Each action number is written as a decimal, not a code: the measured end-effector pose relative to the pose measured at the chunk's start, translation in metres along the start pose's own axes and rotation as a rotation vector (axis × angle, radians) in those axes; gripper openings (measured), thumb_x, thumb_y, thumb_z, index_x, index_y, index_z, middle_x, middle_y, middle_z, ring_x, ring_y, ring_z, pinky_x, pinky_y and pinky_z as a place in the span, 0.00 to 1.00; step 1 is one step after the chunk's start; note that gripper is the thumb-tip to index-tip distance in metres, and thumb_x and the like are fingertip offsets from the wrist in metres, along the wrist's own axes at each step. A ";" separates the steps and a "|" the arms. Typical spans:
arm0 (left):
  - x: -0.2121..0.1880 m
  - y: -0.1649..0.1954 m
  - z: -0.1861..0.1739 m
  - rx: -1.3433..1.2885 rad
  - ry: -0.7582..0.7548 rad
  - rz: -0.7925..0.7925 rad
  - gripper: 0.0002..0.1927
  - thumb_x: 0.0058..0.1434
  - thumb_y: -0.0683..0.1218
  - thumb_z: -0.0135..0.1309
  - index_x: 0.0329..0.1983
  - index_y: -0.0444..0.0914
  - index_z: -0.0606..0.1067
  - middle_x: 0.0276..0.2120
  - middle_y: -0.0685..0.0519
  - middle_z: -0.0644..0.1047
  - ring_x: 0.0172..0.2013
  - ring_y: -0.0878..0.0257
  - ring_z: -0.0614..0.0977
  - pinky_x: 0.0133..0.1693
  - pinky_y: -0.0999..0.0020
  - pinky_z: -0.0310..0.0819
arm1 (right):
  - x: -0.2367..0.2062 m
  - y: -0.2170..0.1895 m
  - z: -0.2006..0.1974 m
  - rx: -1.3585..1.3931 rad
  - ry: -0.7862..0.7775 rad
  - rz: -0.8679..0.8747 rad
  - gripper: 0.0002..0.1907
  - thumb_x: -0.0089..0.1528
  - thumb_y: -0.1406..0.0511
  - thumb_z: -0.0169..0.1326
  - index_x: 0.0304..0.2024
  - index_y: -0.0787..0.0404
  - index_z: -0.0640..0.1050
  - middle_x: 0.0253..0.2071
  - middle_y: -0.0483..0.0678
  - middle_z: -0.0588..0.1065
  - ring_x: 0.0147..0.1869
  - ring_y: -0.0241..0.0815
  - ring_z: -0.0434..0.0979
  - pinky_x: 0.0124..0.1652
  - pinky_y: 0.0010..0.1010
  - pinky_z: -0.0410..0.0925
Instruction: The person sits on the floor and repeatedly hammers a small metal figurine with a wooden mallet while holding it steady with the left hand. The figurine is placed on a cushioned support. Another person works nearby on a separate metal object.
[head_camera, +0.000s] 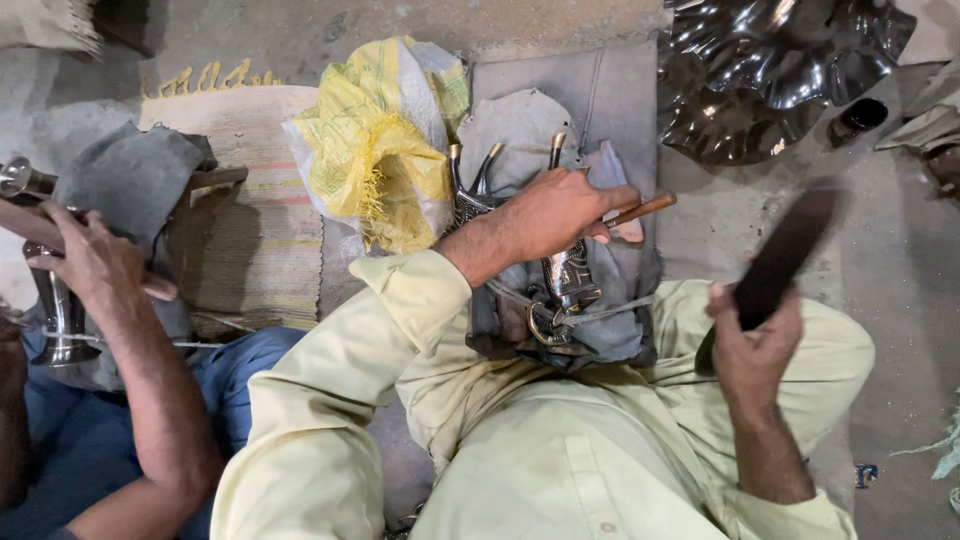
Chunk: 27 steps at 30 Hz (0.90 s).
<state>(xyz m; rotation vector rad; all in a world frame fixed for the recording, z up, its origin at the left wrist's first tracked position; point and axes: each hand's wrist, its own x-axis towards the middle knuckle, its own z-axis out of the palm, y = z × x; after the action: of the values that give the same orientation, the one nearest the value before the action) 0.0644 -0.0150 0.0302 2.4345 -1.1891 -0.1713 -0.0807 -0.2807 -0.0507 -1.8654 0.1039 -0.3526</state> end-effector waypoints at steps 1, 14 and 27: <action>0.000 0.001 0.000 0.006 0.013 0.020 0.22 0.59 0.44 0.61 0.58 0.43 0.74 0.32 0.44 0.82 0.38 0.44 0.85 0.41 0.48 0.76 | 0.006 -0.005 -0.003 0.007 0.058 -0.084 0.22 0.71 0.65 0.59 0.65 0.61 0.70 0.39 0.42 0.78 0.40 0.32 0.80 0.42 0.28 0.75; 0.010 0.008 -0.011 0.038 -0.069 0.092 0.22 0.54 0.46 0.66 0.51 0.43 0.75 0.32 0.48 0.83 0.40 0.47 0.84 0.41 0.49 0.75 | 0.016 -0.027 -0.028 -0.670 -0.162 0.016 0.21 0.65 0.63 0.64 0.57 0.64 0.75 0.34 0.55 0.78 0.35 0.49 0.80 0.39 0.41 0.71; 0.005 0.008 -0.010 0.016 -0.045 0.100 0.21 0.55 0.45 0.64 0.52 0.45 0.75 0.30 0.48 0.83 0.37 0.46 0.85 0.40 0.48 0.75 | 0.010 -0.020 -0.029 -0.537 -0.089 -0.081 0.19 0.68 0.66 0.64 0.57 0.67 0.74 0.39 0.53 0.78 0.40 0.44 0.79 0.46 0.38 0.71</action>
<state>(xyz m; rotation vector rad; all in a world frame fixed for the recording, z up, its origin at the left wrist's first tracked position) 0.0642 -0.0200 0.0432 2.3903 -1.3333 -0.1885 -0.0815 -0.3031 -0.0215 -2.4186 0.0658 -0.3155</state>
